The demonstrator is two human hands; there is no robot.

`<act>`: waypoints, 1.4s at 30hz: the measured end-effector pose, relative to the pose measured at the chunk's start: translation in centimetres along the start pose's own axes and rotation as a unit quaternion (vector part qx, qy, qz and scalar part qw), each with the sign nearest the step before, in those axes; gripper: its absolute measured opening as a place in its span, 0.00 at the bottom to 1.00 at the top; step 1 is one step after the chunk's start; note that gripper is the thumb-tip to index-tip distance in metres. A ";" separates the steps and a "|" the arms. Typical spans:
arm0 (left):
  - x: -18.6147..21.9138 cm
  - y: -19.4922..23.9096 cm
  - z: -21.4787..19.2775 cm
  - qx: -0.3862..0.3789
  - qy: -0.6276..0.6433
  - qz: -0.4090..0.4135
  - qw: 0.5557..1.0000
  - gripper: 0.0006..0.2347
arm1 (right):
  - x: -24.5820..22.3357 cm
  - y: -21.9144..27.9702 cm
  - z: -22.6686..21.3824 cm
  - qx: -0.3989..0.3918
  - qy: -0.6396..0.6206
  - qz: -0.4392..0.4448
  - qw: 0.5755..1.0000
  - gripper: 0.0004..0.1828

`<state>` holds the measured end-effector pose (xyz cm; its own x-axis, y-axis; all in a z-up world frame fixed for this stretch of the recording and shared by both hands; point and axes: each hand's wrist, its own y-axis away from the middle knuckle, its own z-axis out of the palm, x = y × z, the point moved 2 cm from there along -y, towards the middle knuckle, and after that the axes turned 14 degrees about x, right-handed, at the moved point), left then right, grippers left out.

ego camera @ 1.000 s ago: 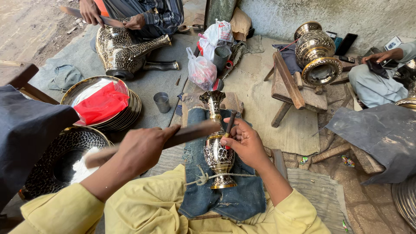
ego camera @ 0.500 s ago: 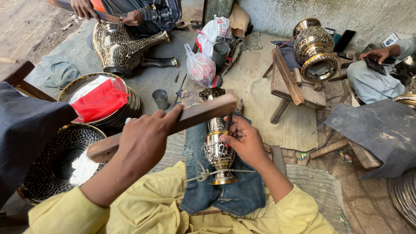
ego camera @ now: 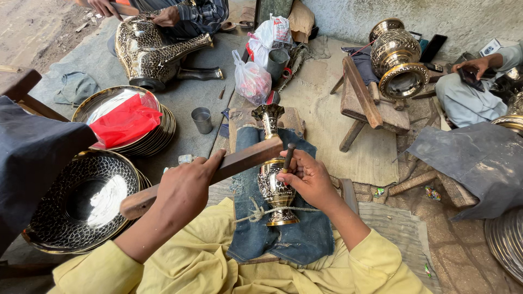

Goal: The person uses a hammer and chisel to engrave decorative patterns on a brass vase. They repeatedly strike the chisel against the vase surface to create intricate designs while seated on the floor.

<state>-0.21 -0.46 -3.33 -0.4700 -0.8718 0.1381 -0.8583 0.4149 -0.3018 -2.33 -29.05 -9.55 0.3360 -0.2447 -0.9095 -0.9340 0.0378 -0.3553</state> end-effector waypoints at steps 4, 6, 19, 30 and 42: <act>0.5 -1.0 -1.5 -0.003 -0.020 0.027 0.999 0.25 | -0.5 0.0 0.1 0.006 0.030 0.005 1.000 0.27; 0.8 -1.5 -2.0 -0.048 -0.045 0.017 0.998 0.19 | -0.7 -0.1 0.2 0.006 0.035 0.005 0.999 0.26; 1.4 -1.4 -6.8 0.174 0.188 0.003 0.967 0.25 | -0.4 -0.3 0.1 -0.005 0.021 -0.009 1.000 0.25; 2.2 -1.0 -7.6 0.092 0.083 -0.025 0.992 0.26 | -0.1 -0.3 -0.2 -0.020 0.017 0.006 1.000 0.24; 2.4 0.0 -7.0 0.108 0.080 -0.022 0.991 0.30 | 0.3 -0.7 -0.4 -0.039 0.010 0.001 0.999 0.24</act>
<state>-2.78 -0.70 3.59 -0.4741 -0.8283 0.2987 -0.8229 0.2962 -0.4848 -1.61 -29.53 -9.44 0.3315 -0.2644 -0.9057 -0.9418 -0.0364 -0.3341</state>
